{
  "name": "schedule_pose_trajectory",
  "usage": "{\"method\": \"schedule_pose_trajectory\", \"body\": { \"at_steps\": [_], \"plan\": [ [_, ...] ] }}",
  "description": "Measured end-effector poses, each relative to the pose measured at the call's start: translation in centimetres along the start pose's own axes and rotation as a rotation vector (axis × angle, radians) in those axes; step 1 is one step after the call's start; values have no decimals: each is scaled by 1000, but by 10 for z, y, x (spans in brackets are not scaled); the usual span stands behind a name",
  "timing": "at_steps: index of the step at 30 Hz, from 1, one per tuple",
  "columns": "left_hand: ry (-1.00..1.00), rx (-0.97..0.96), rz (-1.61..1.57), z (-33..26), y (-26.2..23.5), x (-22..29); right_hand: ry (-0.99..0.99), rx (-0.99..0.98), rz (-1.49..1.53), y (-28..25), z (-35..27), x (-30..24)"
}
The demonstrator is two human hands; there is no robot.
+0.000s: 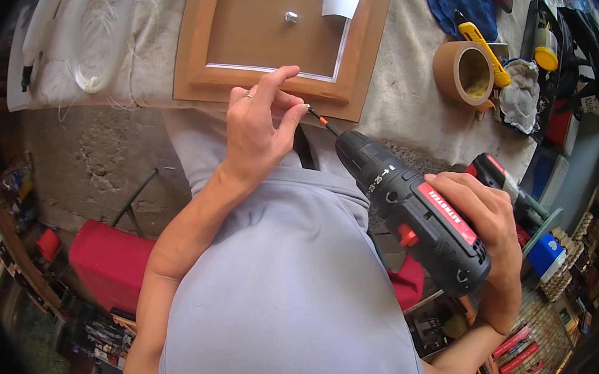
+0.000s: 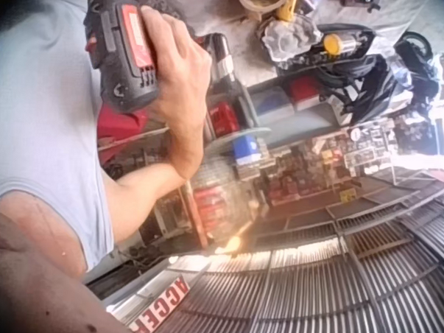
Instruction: The person measures a wooden picture frame, then uses a power drill to drive screws into the back of the frame. They then handle a bundle of clear plastic string, preparing it for attachment.
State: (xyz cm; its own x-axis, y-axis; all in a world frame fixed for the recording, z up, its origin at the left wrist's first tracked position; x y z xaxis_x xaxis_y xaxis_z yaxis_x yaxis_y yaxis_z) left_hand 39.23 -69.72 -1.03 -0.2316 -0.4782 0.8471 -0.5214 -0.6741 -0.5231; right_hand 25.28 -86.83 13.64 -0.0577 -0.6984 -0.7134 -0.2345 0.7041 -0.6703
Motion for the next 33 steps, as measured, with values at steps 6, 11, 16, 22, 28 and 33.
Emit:
{"method": "schedule_pose_trajectory", "body": {
  "at_steps": [6,11,16,22,28,33],
  "plan": [
    [69,-38,-29,0,-3,0,131,-82,36,-5,13,-13],
    [237,-90,52,6,-5,3,262,-47,240,-7,27,-14],
    [352,-102,130,9,-1,5,313,-84,198,-11,41,-27],
    [447,-85,-73,9,-12,-2,296,-152,113,-13,52,-37],
    [636,-100,103,18,-15,16,306,-352,-70,-24,48,-50],
    [715,-310,237,17,-9,24,274,-397,-85,-32,58,-53]
  ]
}}
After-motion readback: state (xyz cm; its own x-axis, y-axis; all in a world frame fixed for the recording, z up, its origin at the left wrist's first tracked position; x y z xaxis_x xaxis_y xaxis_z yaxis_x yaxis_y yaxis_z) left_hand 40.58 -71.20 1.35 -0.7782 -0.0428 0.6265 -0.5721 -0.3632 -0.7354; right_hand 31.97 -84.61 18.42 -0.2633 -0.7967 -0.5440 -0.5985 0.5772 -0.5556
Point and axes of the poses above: each hand's wrist, its own z-axis towards the middle knuckle, its own y-axis out of the palm, x = y × z, the point moved 6 cm from there along z, towards the middle knuckle, and after that the axes turned 11 degrees about -y, right-handed, at the moved point
